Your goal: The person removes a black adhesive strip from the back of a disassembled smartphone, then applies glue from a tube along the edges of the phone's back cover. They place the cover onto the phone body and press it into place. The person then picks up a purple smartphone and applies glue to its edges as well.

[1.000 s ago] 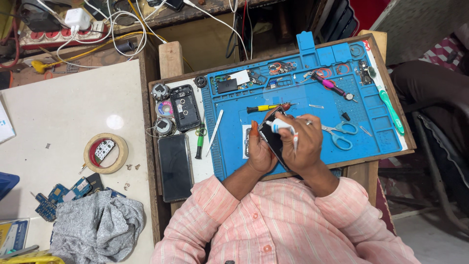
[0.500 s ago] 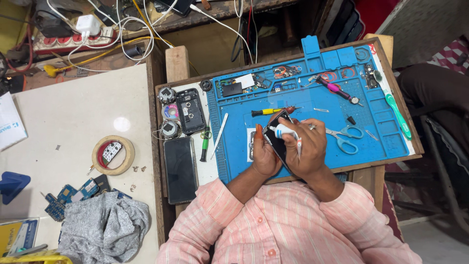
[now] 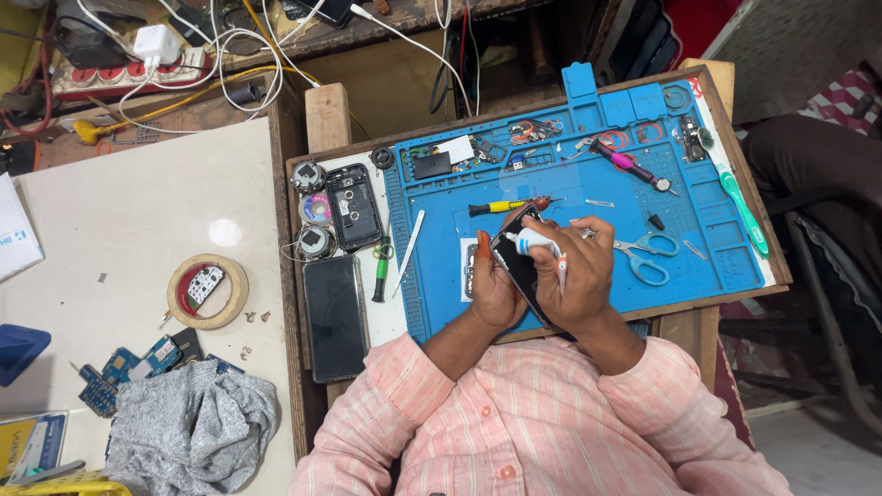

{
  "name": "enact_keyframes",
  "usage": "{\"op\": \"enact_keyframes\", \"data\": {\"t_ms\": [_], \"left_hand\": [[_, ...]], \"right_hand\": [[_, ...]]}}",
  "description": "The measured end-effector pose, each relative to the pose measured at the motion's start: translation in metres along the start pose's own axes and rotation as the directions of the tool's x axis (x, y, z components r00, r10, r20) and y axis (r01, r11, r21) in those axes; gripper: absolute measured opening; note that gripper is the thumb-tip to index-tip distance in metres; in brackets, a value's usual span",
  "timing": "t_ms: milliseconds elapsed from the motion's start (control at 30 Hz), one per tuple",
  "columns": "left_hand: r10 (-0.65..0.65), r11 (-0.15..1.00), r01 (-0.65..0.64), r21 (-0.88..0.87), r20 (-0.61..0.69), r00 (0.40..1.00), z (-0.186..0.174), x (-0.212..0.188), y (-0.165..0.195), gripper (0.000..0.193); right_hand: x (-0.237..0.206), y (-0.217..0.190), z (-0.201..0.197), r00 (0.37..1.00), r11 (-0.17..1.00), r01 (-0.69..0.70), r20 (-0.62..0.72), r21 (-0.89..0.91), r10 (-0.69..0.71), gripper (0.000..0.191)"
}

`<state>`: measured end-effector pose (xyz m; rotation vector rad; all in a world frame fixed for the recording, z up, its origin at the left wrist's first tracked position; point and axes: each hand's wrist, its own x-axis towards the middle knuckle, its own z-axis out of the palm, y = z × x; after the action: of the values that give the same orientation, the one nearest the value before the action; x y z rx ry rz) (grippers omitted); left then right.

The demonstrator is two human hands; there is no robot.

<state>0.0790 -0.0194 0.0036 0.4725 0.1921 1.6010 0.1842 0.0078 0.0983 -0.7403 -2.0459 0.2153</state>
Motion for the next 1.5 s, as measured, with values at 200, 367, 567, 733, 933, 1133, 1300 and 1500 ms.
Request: {"op": "enact_keyframes", "data": {"t_ms": [200, 367, 567, 733, 933, 1133, 1300, 1500], "left_hand": [[-0.016, 1.000, 0.016, -0.004, 0.013, 1.000, -0.002, 0.000, 0.001, 0.079], [-0.036, 0.997, 0.039, 0.060, -0.049, 0.998, -0.003, 0.001, -0.001, 0.081], [-0.064, 0.997, 0.065, 0.047, -0.024, 0.998, -0.006, -0.001, -0.002, 0.088], [-0.076, 0.995, 0.078, 0.063, -0.035, 0.996, -0.003, 0.000, -0.001, 0.094], [-0.091, 0.992, 0.092, 0.085, -0.008, 0.996, 0.005, 0.001, 0.004, 0.097], [-0.103, 0.992, 0.099, 0.076, 0.047, 0.994, 0.007, -0.001, 0.006, 0.095], [-0.093, 0.987, 0.091, 0.129, 0.003, 0.996, 0.010, 0.001, 0.009, 0.095], [-0.114, 0.985, 0.116, 0.125, -0.028, 0.993, 0.013, 0.002, 0.010, 0.092]], "right_hand": [[-0.001, -0.001, 0.001, 1.000, 1.000, 0.011, 0.000, -0.002, -0.011, 0.039], [0.000, 0.000, -0.001, 0.999, 0.999, -0.045, 0.016, 0.020, 0.045, 0.038], [-0.002, -0.003, 0.002, 0.999, 0.999, 0.039, -0.011, 0.026, -0.039, 0.037], [-0.003, -0.004, 0.000, 1.000, 0.999, 0.018, 0.023, 0.037, -0.019, 0.039], [-0.001, -0.002, -0.005, 1.000, 0.998, 0.014, -0.004, 0.058, -0.014, 0.038], [-0.002, -0.003, -0.001, 1.000, 0.999, 0.011, 0.002, 0.041, -0.011, 0.039], [-0.001, -0.002, -0.002, 1.000, 1.000, 0.009, 0.012, 0.026, -0.009, 0.038], [0.001, -0.001, -0.004, 1.000, 1.000, -0.001, 0.015, 0.023, 0.001, 0.038]]}}
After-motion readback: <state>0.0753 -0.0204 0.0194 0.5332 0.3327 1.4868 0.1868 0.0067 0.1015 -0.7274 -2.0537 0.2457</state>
